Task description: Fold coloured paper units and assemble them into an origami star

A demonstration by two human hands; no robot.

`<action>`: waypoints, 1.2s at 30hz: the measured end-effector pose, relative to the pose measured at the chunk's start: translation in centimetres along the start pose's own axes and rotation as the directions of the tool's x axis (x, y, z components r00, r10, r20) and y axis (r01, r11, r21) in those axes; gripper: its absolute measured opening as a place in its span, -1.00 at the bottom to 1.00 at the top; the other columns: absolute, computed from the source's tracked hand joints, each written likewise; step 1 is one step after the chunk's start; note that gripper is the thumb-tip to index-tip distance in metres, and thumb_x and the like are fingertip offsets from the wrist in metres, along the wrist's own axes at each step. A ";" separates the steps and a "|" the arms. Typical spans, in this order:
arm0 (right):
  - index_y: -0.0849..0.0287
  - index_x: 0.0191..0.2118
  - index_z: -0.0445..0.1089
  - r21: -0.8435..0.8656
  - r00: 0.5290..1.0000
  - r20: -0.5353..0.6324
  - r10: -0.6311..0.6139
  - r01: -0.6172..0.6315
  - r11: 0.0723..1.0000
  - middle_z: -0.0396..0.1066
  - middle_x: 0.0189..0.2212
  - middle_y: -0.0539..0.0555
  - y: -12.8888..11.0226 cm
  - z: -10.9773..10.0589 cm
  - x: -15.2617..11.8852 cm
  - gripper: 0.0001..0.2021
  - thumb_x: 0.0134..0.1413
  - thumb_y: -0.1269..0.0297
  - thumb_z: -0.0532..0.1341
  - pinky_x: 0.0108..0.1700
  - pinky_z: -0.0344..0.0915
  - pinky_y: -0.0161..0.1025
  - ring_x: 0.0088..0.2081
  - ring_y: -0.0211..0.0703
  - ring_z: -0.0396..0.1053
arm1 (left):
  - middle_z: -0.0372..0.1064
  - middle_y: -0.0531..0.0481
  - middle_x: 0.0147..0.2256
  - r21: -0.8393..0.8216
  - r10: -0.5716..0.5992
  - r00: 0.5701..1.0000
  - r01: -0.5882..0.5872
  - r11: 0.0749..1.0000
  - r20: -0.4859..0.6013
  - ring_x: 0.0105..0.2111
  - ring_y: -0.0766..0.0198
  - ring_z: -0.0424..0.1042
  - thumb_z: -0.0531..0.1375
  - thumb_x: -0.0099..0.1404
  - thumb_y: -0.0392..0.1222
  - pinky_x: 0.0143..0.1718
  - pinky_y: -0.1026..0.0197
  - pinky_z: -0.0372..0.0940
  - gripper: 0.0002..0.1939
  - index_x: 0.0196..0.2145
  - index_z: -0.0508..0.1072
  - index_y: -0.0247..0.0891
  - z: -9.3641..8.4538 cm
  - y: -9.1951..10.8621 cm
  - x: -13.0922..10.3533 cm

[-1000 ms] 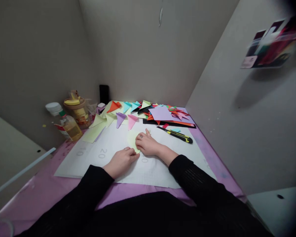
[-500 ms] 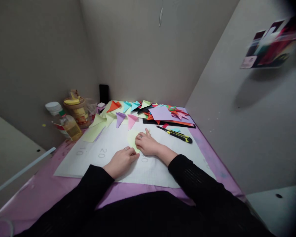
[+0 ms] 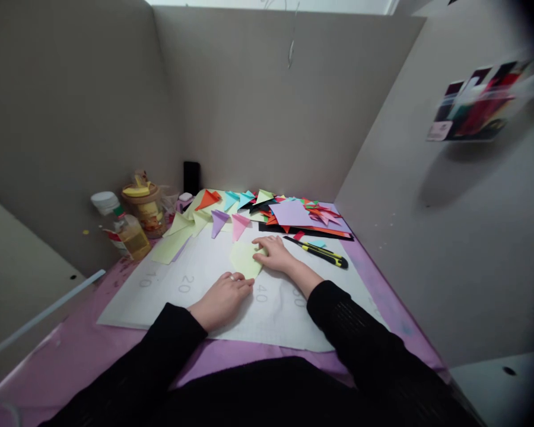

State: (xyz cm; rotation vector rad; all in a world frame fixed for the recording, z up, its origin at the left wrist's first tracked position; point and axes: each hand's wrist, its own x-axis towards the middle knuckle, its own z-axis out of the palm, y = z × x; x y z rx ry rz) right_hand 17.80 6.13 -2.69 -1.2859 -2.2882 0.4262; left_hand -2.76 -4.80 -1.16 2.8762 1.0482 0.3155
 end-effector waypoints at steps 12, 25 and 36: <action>0.17 -0.38 0.46 0.192 0.997 -0.028 0.072 -0.065 0.979 0.40 -0.47 -0.03 2.3 1.5 1.4 -0.86 -0.16 0.44 0.22 -0.22 0.24 -0.28 -0.34 -0.20 0.33 | 0.37 -0.07 -0.46 0.080 -0.148 0.989 0.148 0.986 0.004 -0.44 0.18 0.36 0.02 0.27 -0.35 -0.38 0.19 0.16 -0.84 -0.27 0.38 -0.27 -0.7 -0.4 3.1; 0.15 -0.42 0.41 0.150 0.995 -0.025 0.094 -0.090 0.985 0.42 -0.45 -0.04 1.4 0.9 1.6 -0.91 -0.17 0.43 0.22 -0.18 0.21 -0.26 -0.31 -0.19 0.32 | 0.44 -0.06 -0.15 -0.141 -0.087 0.993 0.075 0.987 -0.079 -0.16 0.17 0.35 0.08 0.28 -0.30 -0.16 0.16 0.22 -0.82 -0.19 0.43 -0.22 0.8 -2.1 3.8; 0.14 -0.43 0.38 0.118 0.994 -0.026 0.107 -0.103 0.988 0.39 -0.47 -0.05 1.3 1.0 1.6 -0.90 -0.15 0.45 0.18 -0.18 0.18 -0.25 -0.33 -0.19 0.29 | 0.46 -0.05 -0.16 0.040 -0.090 0.996 0.090 0.995 -0.005 -0.16 0.11 0.32 0.16 0.25 -0.25 -0.29 0.14 0.15 -0.82 -0.16 0.40 -0.20 0.0 -1.8 4.1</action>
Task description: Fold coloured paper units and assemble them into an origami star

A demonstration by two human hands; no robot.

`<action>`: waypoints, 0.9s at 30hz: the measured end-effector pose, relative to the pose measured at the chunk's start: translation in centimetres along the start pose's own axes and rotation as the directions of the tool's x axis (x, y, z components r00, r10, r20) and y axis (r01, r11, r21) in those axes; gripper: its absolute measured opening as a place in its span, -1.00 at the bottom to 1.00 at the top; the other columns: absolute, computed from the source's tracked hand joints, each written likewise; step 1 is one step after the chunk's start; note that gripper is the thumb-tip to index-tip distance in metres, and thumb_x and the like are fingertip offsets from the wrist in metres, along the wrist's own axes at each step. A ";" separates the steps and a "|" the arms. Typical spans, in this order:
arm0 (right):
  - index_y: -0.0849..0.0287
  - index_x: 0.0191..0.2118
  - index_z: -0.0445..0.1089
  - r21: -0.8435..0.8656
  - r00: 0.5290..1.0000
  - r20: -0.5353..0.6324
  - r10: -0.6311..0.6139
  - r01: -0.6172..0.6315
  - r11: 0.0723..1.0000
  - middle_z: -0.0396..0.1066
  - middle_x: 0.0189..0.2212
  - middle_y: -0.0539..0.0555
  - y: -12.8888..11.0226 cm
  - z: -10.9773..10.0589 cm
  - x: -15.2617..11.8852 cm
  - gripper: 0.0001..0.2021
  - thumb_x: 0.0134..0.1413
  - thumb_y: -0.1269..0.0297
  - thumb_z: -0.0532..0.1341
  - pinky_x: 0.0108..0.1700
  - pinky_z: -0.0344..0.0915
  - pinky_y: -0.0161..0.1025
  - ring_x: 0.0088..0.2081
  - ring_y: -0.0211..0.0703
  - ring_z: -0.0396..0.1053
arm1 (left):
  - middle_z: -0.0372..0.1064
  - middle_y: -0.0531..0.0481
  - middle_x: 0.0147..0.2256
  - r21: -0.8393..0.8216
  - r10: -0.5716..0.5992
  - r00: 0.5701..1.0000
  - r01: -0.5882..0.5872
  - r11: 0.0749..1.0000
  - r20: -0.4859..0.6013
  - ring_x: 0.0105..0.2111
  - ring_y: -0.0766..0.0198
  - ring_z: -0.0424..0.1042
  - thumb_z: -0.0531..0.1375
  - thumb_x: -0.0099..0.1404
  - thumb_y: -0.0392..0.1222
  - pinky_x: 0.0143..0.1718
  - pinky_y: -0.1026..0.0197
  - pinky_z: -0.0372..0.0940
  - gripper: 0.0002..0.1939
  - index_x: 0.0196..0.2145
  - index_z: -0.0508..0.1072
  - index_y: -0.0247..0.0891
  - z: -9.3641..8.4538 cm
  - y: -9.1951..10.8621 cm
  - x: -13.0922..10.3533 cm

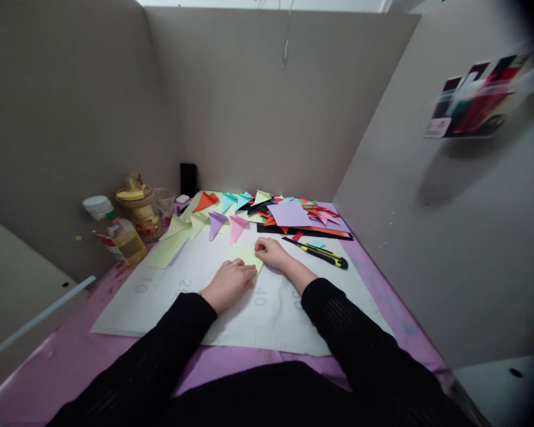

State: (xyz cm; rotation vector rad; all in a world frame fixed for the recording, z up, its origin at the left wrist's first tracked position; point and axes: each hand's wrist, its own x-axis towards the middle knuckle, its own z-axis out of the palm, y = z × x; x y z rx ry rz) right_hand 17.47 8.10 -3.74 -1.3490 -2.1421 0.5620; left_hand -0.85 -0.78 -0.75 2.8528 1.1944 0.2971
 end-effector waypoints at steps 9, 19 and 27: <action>0.14 -0.42 0.38 -0.002 1.000 -0.014 -0.006 0.006 1.000 0.39 -0.45 -0.05 0.2 0.2 0.0 -0.91 -0.14 0.43 0.19 -0.17 0.18 -0.24 -0.33 -0.20 0.29 | 0.44 -0.09 -0.17 0.070 0.010 0.999 -0.012 0.997 0.030 -0.17 0.10 0.31 0.17 0.25 -0.20 -0.30 0.14 0.14 -0.86 -0.21 0.39 -0.21 -0.2 0.0 0.2; 0.18 -0.35 0.45 -0.030 0.960 -0.206 -0.189 0.186 0.982 0.35 -0.30 0.09 -0.2 -1.6 -1.7 -0.79 -0.05 0.52 0.09 -0.03 0.15 -0.13 -0.16 -0.09 0.24 | 0.44 -0.08 -0.22 0.120 0.000 0.991 -0.016 0.993 0.133 -0.21 0.08 0.32 0.24 0.18 -0.10 -0.33 0.13 0.11 -0.80 -0.26 0.40 -0.22 -1.6 -0.2 1.2; -0.02 -0.12 0.48 -0.207 0.860 0.243 -0.448 0.497 0.843 0.31 -0.37 0.06 -2.8 -2.3 -8.0 -0.65 0.02 0.46 0.12 -0.08 0.10 -0.11 -0.23 -0.09 0.19 | 0.39 -0.14 -0.13 0.148 -0.024 0.976 -0.008 0.989 0.215 -0.13 -0.03 0.31 0.30 0.09 0.08 -0.24 0.06 0.17 -0.60 -0.18 0.43 -0.18 -2.4 -0.3 1.6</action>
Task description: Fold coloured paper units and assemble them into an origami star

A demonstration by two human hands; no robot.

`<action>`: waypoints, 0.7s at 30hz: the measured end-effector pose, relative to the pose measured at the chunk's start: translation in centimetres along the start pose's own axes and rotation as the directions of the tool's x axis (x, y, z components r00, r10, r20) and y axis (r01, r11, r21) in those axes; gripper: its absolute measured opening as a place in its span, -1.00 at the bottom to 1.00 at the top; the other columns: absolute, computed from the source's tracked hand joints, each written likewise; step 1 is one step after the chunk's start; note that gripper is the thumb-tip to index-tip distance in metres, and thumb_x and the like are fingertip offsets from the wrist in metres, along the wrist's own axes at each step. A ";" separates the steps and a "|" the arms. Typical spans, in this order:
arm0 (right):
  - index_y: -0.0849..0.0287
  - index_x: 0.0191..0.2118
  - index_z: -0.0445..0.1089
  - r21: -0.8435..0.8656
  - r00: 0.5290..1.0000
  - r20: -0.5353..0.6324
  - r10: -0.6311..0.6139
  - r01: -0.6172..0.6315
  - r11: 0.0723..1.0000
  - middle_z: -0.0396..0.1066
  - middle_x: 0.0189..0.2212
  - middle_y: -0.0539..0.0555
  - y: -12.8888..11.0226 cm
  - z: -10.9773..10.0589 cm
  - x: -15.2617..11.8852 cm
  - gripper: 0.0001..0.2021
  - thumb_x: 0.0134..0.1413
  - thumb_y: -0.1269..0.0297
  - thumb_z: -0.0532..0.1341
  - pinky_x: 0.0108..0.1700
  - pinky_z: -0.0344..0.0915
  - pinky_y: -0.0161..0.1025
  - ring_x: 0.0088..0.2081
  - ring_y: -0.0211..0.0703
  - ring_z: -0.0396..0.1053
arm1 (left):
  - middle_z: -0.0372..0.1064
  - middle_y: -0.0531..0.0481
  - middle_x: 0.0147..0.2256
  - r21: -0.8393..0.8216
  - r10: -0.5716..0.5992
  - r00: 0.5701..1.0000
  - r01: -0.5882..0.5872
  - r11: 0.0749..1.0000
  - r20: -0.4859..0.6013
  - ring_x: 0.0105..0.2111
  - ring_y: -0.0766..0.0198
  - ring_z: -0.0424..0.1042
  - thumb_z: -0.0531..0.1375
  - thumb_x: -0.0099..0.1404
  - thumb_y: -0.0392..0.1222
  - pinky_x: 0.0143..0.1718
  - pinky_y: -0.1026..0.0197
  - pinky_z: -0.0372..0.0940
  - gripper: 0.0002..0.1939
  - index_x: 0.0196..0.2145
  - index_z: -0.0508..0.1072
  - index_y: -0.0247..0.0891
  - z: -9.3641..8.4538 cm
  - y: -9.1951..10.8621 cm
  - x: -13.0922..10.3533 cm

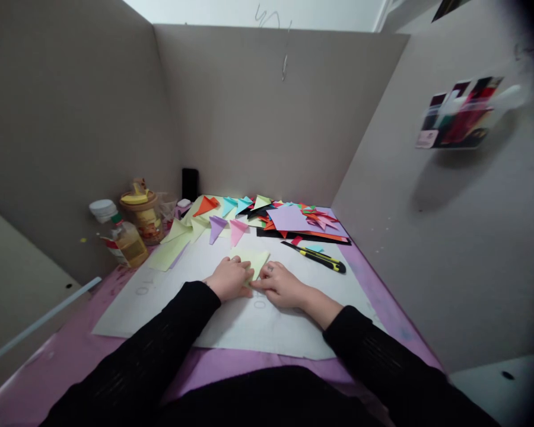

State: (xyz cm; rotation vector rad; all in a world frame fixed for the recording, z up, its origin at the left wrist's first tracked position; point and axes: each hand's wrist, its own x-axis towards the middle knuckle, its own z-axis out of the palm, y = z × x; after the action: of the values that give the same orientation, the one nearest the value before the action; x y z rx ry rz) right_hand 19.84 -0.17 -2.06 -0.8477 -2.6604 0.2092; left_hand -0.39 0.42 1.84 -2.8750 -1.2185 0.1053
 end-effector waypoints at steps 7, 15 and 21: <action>-0.04 0.00 0.41 -0.221 0.954 0.041 0.298 -0.282 0.934 0.34 -0.25 0.14 1.2 -0.3 0.3 -0.65 0.15 0.37 0.05 -0.12 0.04 -0.09 -0.17 -0.03 0.18 | 0.34 -0.19 -0.06 0.011 -0.021 0.999 0.020 1.000 0.042 -0.10 -0.08 0.29 0.26 0.05 0.21 -0.20 0.01 0.20 -0.41 -0.03 0.40 -0.14 0.2 -0.3 0.1; 0.02 -0.01 0.43 -0.313 0.822 -0.057 0.566 -0.553 0.772 0.36 -0.14 0.22 4.7 -0.2 1.5 -0.63 0.13 0.39 0.03 -0.08 0.07 -0.04 -0.05 0.09 0.21 | 0.30 -0.21 -0.01 0.007 -0.047 0.996 0.046 0.999 0.078 -0.08 -0.10 0.27 0.24 0.02 0.26 -0.18 -0.01 0.20 -0.34 0.02 0.38 -0.12 0.1 -0.5 0.2; 0.17 0.00 0.42 -0.231 0.862 -0.244 0.444 -0.496 0.837 0.37 -0.12 0.24 3.5 0.3 0.5 -0.62 0.05 0.48 0.08 -0.01 0.14 -0.01 -0.05 0.08 0.22 | 0.20 -0.27 0.11 -0.033 -0.089 0.993 0.091 0.995 0.083 -0.01 -0.20 0.23 0.21 -0.02 0.35 -0.11 -0.10 0.18 -0.19 0.12 0.30 -0.09 0.8 -1.1 0.4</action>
State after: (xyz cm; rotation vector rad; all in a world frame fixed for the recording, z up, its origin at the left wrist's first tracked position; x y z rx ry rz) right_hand 21.23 2.89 -3.02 -1.5389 -2.2963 -0.1410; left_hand -0.96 1.51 1.10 -2.8670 -1.3758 0.2027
